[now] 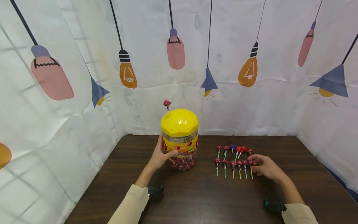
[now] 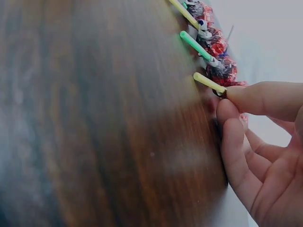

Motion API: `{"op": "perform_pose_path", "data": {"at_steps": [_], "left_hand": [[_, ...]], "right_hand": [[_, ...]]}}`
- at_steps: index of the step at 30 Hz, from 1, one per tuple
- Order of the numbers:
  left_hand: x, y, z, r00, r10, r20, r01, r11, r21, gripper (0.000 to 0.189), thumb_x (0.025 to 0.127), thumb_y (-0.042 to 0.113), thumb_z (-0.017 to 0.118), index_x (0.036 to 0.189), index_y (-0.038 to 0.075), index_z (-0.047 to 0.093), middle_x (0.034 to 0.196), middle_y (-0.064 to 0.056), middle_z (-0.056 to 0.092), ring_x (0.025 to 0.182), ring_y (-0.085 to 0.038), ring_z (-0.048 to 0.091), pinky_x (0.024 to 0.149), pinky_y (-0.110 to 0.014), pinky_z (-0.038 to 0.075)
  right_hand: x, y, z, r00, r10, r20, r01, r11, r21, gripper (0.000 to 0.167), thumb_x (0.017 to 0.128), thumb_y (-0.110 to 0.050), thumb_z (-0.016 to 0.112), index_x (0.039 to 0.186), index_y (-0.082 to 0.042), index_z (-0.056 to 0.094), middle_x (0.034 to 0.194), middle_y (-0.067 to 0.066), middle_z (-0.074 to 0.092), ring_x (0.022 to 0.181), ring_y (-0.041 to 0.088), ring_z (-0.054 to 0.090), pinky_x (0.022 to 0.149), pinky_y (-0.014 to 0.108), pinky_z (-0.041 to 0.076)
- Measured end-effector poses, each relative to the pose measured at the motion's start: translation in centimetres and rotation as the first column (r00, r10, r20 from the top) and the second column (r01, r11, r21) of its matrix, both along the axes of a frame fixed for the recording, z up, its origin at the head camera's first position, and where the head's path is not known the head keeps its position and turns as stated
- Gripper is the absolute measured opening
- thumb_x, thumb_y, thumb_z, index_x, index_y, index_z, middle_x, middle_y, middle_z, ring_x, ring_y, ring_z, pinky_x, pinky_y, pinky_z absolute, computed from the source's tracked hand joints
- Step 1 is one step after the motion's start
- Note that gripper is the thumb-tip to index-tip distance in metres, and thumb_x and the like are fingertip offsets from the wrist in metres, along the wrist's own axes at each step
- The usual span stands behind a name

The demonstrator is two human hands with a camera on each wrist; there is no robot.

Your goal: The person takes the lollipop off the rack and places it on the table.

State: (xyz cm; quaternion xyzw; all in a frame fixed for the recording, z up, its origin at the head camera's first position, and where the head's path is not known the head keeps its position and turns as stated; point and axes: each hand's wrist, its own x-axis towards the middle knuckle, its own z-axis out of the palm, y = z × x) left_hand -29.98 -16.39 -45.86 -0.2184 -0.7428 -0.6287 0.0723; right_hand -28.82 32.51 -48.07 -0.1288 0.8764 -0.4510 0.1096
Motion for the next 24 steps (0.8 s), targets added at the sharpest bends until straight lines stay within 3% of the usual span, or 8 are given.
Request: {"op": "perform_pose_path", "data": {"at_steps": [8, 16, 22, 24], "left_hand": [[0.1, 0.0, -0.1, 1.000, 0.008, -0.004, -0.008, 1.000, -0.012, 0.106, 0.089, 0.033, 0.081, 0.160, 0.051, 0.004, 0.160, 0.009, 0.036, 0.146, -0.022, 0.042, 0.122, -0.061, 0.031], [0.1, 0.0, 0.0, 1.000, 0.008, 0.016, -0.008, 1.000, 0.000, 0.105, 0.089, 0.032, 0.081, 0.159, 0.052, 0.005, 0.158, 0.009, 0.038, 0.145, -0.020, 0.044, 0.122, -0.058, 0.033], [0.0, -0.1, -0.1, 1.000, -0.003, 0.008, 0.003, 1.000, 0.005, 0.105, 0.090, 0.029, 0.081, 0.160, 0.050, 0.005, 0.160, 0.006, 0.037, 0.146, -0.022, 0.043, 0.123, -0.058, 0.032], [0.0, -0.1, -0.1, 1.000, -0.009, -0.001, 0.009, 1.000, 0.007, 0.105, 0.091, 0.027, 0.080, 0.161, 0.049, 0.006, 0.161, 0.004, 0.037, 0.147, -0.024, 0.043, 0.123, -0.059, 0.032]], "right_hand": [[-0.1, -0.1, 0.0, 1.000, 0.011, -0.020, -0.010, 0.999, 0.054, 0.041, 0.097, -0.011, 0.068, 0.133, 0.004, 0.056, 0.106, 0.016, 0.057, 0.080, 0.016, 0.062, 0.065, 0.033, 0.057], [0.2, -0.1, 1.1, 1.000, 0.003, 0.006, -0.004, 0.999, 0.052, 0.050, 0.097, -0.016, 0.070, 0.139, 0.003, 0.053, 0.114, 0.021, 0.057, 0.086, 0.019, 0.065, 0.067, 0.034, 0.059], [0.8, -0.6, 3.0, 0.993, 0.032, -0.117, -0.029, 0.999, 0.028, 0.047, 0.101, -0.019, 0.066, 0.140, 0.003, 0.052, 0.117, 0.022, 0.059, 0.087, 0.014, 0.068, 0.068, 0.032, 0.059], [1.1, -1.1, 3.9, 0.984, 0.040, -0.174, -0.040, 0.999, 0.003, 0.044, 0.102, -0.019, 0.064, 0.139, 0.001, 0.053, 0.117, 0.016, 0.062, 0.089, 0.013, 0.069, 0.069, 0.033, 0.060]]}}
